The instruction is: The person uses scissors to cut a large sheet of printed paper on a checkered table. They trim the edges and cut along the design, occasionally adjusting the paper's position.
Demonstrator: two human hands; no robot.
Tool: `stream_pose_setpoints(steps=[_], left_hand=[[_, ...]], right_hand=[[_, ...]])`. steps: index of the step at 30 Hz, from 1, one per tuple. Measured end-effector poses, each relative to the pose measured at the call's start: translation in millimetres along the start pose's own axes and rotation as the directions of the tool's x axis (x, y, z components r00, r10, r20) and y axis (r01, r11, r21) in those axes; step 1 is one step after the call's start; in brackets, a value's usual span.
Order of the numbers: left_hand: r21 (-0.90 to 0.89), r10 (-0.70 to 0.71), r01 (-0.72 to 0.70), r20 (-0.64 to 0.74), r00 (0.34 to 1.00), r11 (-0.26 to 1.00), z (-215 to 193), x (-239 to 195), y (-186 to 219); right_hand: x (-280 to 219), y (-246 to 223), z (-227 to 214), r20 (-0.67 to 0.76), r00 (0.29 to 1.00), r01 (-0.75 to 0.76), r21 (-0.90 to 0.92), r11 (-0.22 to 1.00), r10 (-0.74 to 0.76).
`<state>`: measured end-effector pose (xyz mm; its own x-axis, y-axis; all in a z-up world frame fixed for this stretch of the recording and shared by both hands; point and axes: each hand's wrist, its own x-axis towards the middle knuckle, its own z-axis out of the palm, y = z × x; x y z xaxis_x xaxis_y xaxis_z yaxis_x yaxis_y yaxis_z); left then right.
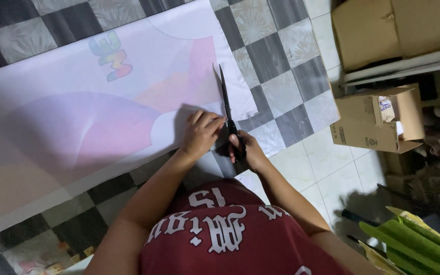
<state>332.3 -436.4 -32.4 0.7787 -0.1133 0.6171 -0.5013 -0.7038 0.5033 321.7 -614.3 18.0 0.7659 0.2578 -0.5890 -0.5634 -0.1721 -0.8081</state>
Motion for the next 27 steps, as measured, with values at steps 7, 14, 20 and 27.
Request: stream_pose_setpoints(steps=[7,14,20,27], left_hand=[[-0.020,-0.008,0.009,0.036,0.999,1.000,-8.7,5.8,3.6],[-0.010,-0.025,0.026,0.059,0.998,1.000,-3.6,1.4,-0.2],[-0.031,-0.019,0.021,0.044,0.999,0.999,-1.1,0.9,-1.7],[0.004,-0.011,0.012,-0.038,0.999,1.000,-7.6,9.4,2.9]], right_hand=[[12.8,-12.1,2.4,0.005,1.000,0.000,-0.027,1.000,0.000],[15.0,-7.9,2.5,-0.013,1.000,-0.009,-0.067,0.998,0.008],[11.6,-9.0,2.3,-0.031,0.999,0.012,-0.066,0.998,-0.014],[25.0,-19.0,-1.8,-0.007,1.000,-0.024,0.007,1.000,0.024]])
